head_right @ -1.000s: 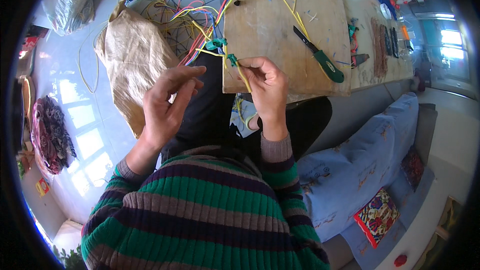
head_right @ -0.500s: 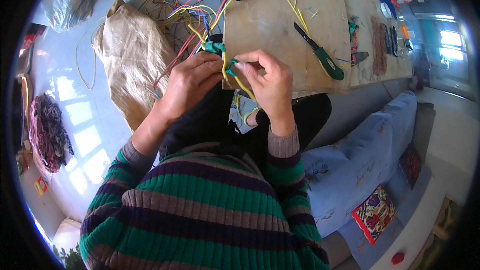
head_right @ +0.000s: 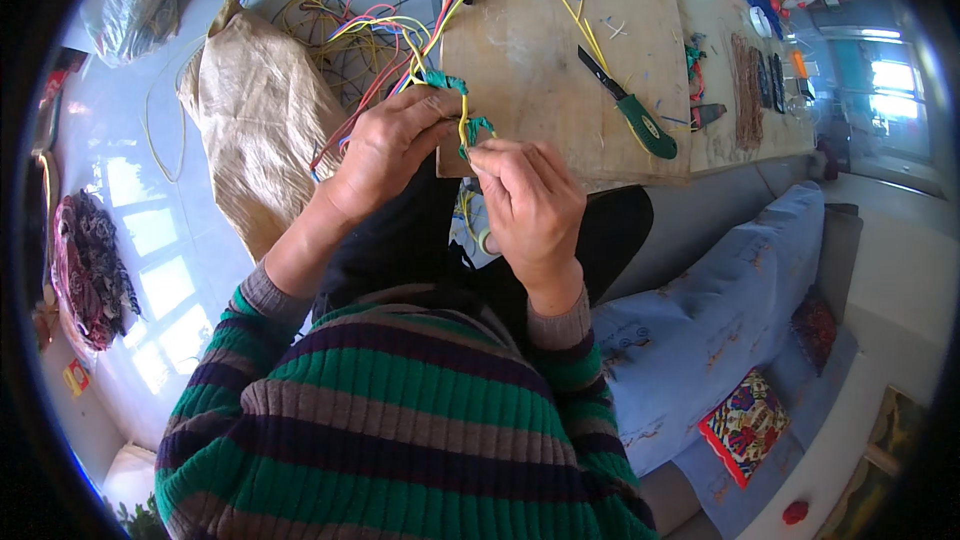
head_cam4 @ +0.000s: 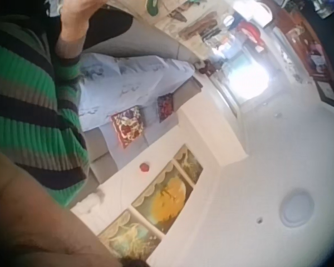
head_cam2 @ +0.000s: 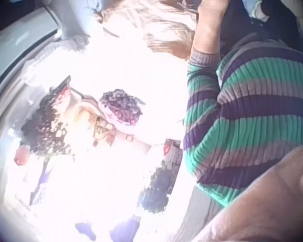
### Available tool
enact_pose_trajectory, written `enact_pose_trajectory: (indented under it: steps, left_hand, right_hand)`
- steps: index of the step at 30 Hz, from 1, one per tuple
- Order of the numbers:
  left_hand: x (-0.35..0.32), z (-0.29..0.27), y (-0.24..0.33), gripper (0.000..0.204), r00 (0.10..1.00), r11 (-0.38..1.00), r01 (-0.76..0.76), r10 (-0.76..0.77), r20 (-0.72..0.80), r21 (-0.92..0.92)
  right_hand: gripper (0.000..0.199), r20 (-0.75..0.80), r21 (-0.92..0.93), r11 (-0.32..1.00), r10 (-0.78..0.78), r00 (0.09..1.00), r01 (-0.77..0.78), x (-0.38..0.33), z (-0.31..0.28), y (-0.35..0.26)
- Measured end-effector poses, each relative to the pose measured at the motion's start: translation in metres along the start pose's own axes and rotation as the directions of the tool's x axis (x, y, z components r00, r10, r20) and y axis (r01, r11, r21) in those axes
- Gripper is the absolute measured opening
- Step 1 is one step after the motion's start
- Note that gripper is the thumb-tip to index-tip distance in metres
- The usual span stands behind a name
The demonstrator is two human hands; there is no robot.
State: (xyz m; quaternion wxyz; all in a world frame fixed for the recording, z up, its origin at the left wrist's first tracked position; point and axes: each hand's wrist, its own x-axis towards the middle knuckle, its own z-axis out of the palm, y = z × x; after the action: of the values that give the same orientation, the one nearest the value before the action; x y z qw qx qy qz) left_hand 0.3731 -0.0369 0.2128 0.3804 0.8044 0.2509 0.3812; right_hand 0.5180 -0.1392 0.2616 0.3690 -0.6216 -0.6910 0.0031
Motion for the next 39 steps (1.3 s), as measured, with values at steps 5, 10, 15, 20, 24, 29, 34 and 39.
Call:
enact_pose_trajectory:
  steps: [5,10,15,20,24,29,34,39]
  left_hand:
    - [0.0,0.002,-0.001,0.023,0.998,0.998,0.027,-0.023,-0.055,0.059]
    - [-0.002,-0.001,-0.002,0.018,0.996,0.993,-0.038,0.047,-0.077,0.113]
    - [-0.006,-0.002,0.0,0.017,0.991,0.996,0.013,-0.001,-0.13,0.094]
    - [-0.005,-0.005,0.002,0.018,0.984,0.997,0.056,-0.046,-0.171,0.058]
    - [-0.006,-0.012,0.006,0.016,0.989,0.998,0.056,-0.057,-0.134,-0.009]
    - [-0.002,-0.027,0.014,0.017,0.995,0.998,-0.002,0.009,0.103,-0.063]
    - [0.002,-0.023,0.012,0.017,0.994,1.0,-0.004,0.007,0.113,-0.026]
    - [0.009,-0.015,0.009,0.018,0.999,0.998,0.04,-0.038,-0.037,0.054]
  right_hand:
    - [0.018,-0.032,-0.032,0.998,-0.05,0.998,0.049,-0.017,0.015,-0.001]
    - [0.02,-0.097,-0.017,1.0,-0.025,0.995,0.023,-0.026,0.017,0.007]
    - [0.02,-0.123,-0.143,0.988,-0.083,0.989,0.065,-0.024,0.019,0.016]
    - [0.016,-0.209,-0.134,0.984,-0.144,0.967,0.117,-0.024,0.029,0.02]
    - [0.009,-0.123,0.346,0.821,0.519,0.846,-0.454,-0.029,0.042,0.008]
    - [0.008,0.133,0.876,0.309,0.585,0.8,-0.371,0.0,0.041,0.05]
    - [0.01,0.03,0.725,0.619,0.411,0.911,-0.303,0.04,0.005,0.034]
    - [0.012,-0.027,0.37,0.882,0.324,0.946,-0.292,0.011,-0.026,-0.008]
